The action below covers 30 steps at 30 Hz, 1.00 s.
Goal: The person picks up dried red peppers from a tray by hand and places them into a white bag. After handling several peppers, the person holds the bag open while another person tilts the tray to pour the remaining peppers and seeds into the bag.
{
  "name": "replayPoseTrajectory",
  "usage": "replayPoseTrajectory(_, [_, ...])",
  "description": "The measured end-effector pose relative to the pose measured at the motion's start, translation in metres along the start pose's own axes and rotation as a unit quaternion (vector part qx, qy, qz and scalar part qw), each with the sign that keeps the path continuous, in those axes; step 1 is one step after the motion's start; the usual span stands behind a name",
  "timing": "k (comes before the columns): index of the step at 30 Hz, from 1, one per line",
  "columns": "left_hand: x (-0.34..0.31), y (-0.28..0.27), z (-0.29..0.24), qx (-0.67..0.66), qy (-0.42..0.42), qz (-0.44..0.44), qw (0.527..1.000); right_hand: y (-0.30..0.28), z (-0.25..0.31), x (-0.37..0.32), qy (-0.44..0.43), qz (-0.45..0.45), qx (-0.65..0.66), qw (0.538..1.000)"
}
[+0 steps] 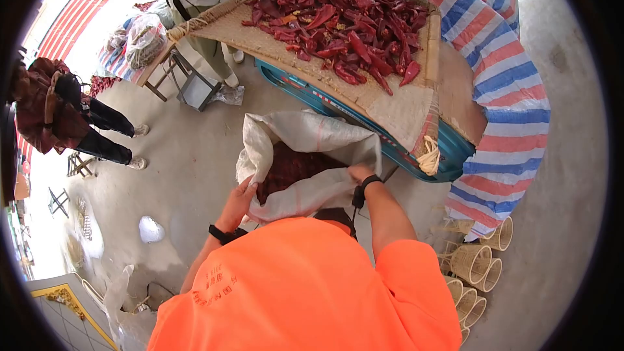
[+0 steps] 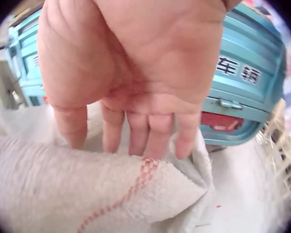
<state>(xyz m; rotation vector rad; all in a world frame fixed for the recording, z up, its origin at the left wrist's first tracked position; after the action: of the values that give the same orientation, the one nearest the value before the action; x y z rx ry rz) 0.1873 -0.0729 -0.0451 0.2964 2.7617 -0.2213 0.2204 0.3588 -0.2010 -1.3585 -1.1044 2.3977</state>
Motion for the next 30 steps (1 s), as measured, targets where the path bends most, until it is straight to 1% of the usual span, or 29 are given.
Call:
replayPoseTrajectory(1, [-0.002,-0.001,-0.004,0.009,-0.006,0.002,1.000,0.009,0.022,-0.011,-0.096,0.023,-0.092,0.991])
replayPoseTrajectory(2, [-0.005,-0.001,-0.007,0.017,-0.012,0.004,1.000,0.019,0.031,-0.019,-0.133,-0.022,-0.010,0.991])
replayPoseTrajectory(3, [-0.008,-0.002,-0.011,0.026,-0.016,0.004,1.000,0.029,0.036,-0.026,-0.170,-0.067,0.073,0.980])
replayPoseTrajectory(4, [-0.010,-0.004,-0.016,0.068,-0.020,0.002,0.997,0.035,0.049,-0.027,-0.121,-0.044,0.087,0.988])
replayPoseTrajectory(5, [-0.011,-0.006,-0.011,0.073,-0.021,0.005,0.997,0.038,0.060,-0.028,-0.071,-0.022,0.103,0.992])
replayPoseTrajectory(6, [-0.007,-0.008,0.005,0.086,-0.004,-0.006,0.996,0.050,0.056,-0.019,-0.185,-0.013,0.031,0.982])
replayPoseTrajectory(7, [-0.003,-0.011,0.019,0.100,0.016,-0.016,0.995,0.058,0.056,-0.007,-0.294,-0.011,-0.042,0.955])
replayPoseTrajectory(8, [-0.003,-0.012,0.024,0.078,0.004,-0.012,0.997,0.047,0.081,-0.032,-0.296,0.031,-0.187,0.936])
replayPoseTrajectory(9, [-0.001,-0.011,0.026,0.054,-0.011,-0.008,0.998,0.031,0.108,-0.069,-0.287,0.072,-0.331,0.896])
replayPoseTrajectory(10, [-0.005,-0.007,0.016,-0.015,-0.017,-0.012,1.000,0.046,0.092,-0.063,-0.380,0.067,-0.371,0.845])
replayPoseTrajectory(11, [-0.007,-0.004,0.004,-0.027,-0.022,-0.050,0.998,0.061,0.070,-0.056,-0.467,0.063,-0.408,0.782])
replayPoseTrajectory(13, [-0.014,-0.003,-0.010,-0.053,-0.039,-0.124,0.990,0.055,0.054,-0.066,-0.395,0.110,-0.413,0.813])
replayPoseTrajectory(14, [0.000,-0.011,0.023,-0.050,-0.075,-0.123,0.988,0.050,0.038,-0.070,-0.337,0.076,-0.394,0.852])
replayPoseTrajectory(15, [0.008,-0.020,0.033,-0.096,-0.157,-0.081,0.980,0.042,0.015,-0.069,-0.274,0.042,-0.373,0.885])
replayPoseTrajectory(16, [0.012,-0.026,0.041,-0.141,-0.238,-0.038,0.960,0.027,0.002,-0.065,-0.204,0.053,-0.382,0.900])
replayPoseTrajectory(17, [0.013,-0.027,0.045,-0.186,-0.317,0.006,0.930,0.011,-0.010,-0.060,-0.134,0.063,-0.391,0.908])
replayPoseTrajectory(19, [0.010,-0.025,0.038,-0.196,-0.298,0.004,0.934,-0.003,-0.053,-0.047,-0.094,-0.042,-0.309,0.945])
replayPoseTrajectory(20, [0.011,-0.024,0.035,-0.200,-0.287,0.002,0.937,-0.009,-0.059,-0.058,-0.107,-0.120,-0.318,0.934])
replayPoseTrajectory(22, [0.011,-0.027,0.039,-0.215,-0.233,0.006,0.948,-0.028,-0.064,-0.095,-0.134,-0.271,-0.331,0.894])
replayPoseTrajectory(23, [0.013,-0.028,0.040,-0.222,-0.204,0.007,0.953,-0.023,-0.070,-0.095,-0.086,-0.318,-0.278,0.902])
replayPoseTrajectory(25, [0.010,-0.025,0.025,-0.277,-0.198,0.014,0.940,-0.005,-0.084,-0.097,0.009,-0.404,-0.165,0.900])
replayPoseTrajectory(26, [0.009,-0.024,0.017,-0.303,-0.194,0.018,0.933,0.003,-0.087,-0.097,0.087,-0.426,-0.107,0.894])
replayPoseTrajectory(27, [0.010,-0.025,0.013,-0.298,-0.177,0.013,0.938,0.009,-0.088,-0.099,0.163,-0.439,-0.047,0.882])
replayPoseTrajectory(28, [0.010,-0.026,0.011,-0.294,-0.160,0.007,0.942,0.015,-0.089,-0.100,0.236,-0.455,0.014,0.858])
replayPoseTrajectory(29, [0.009,-0.028,0.010,-0.290,-0.144,0.002,0.946,0.024,-0.097,-0.091,0.300,-0.449,0.069,0.839])
replayPoseTrajectory(30, [0.008,-0.031,0.011,-0.319,-0.138,0.006,0.938,0.031,-0.099,-0.082,0.342,-0.411,0.137,0.834])
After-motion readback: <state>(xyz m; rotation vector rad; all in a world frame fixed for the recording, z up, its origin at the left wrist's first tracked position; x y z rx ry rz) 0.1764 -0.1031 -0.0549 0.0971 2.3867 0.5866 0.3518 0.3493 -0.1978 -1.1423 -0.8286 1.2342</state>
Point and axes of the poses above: each hand's wrist, its own x-axis towards the middle knuckle, its own y-axis out of the palm, z = x × y, the point moved 1 cm from there along x, towards the middle knuckle, and after that the axes turned 13 degrees about -z, right-handed, at the moved point
